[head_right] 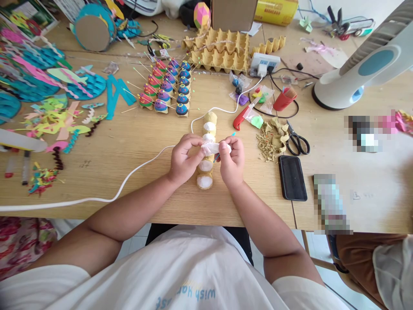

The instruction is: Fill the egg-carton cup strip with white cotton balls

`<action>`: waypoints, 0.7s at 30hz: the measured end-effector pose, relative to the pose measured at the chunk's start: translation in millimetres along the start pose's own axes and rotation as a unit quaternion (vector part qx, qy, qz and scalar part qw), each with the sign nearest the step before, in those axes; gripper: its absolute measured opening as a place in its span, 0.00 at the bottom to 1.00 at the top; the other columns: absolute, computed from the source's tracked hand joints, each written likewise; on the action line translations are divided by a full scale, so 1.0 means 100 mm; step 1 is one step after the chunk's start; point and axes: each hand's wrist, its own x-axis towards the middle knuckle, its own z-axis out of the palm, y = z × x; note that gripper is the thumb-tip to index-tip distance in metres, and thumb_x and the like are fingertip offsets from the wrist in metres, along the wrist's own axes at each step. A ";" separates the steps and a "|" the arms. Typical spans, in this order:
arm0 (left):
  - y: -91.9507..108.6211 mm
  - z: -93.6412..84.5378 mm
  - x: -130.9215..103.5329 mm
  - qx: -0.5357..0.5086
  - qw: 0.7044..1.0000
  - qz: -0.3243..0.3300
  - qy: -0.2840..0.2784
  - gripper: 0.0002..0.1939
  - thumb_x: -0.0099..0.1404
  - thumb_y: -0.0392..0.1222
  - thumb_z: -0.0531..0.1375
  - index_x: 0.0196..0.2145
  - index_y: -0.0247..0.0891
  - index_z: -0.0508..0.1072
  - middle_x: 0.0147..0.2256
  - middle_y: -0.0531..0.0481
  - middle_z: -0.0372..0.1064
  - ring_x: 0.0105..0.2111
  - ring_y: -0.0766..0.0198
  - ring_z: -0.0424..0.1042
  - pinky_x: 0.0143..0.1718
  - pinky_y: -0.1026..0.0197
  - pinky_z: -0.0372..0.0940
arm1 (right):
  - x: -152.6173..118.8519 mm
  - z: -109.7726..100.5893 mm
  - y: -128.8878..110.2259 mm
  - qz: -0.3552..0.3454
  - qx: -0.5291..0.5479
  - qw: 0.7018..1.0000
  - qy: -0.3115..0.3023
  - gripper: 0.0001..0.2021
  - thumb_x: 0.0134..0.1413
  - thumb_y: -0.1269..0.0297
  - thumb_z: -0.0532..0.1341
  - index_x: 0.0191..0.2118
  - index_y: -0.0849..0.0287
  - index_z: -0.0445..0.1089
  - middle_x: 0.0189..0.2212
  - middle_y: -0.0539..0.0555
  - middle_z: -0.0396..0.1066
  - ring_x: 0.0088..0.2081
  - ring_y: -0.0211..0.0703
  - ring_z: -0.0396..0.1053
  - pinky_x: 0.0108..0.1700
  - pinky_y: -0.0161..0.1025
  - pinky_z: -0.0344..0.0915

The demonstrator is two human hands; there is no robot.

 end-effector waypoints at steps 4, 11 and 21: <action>-0.03 -0.01 0.02 -0.019 0.998 -0.061 0.028 0.19 0.74 0.62 0.68 0.38 0.44 0.81 0.39 0.49 0.81 0.42 0.60 0.77 0.48 0.55 0.70 | 0.10 -0.03 0.00 0.019 0.052 0.998 0.033 0.27 0.59 0.34 0.72 0.37 0.49 0.61 0.28 0.43 0.61 0.23 0.34 0.62 0.24 0.34 0.61; -0.04 0.02 0.06 -0.168 0.961 -0.213 0.047 0.25 0.62 0.67 0.76 0.39 0.42 0.84 0.40 0.49 0.85 0.41 0.62 0.81 0.47 0.59 0.72 | 0.16 -0.05 -0.01 0.081 0.147 0.984 0.052 0.27 0.52 0.37 0.78 0.33 0.51 0.66 0.27 0.43 0.63 0.24 0.32 0.64 0.23 0.31 0.63; -0.01 0.05 0.09 -0.249 0.942 -0.224 0.038 0.24 0.56 0.59 0.83 0.38 0.41 0.83 0.37 0.52 0.83 0.37 0.68 0.81 0.42 0.64 0.73 | 0.17 -0.02 -0.02 0.118 0.154 0.980 0.046 0.26 0.54 0.42 0.77 0.34 0.50 0.63 0.26 0.42 0.67 0.23 0.32 0.63 0.24 0.32 0.63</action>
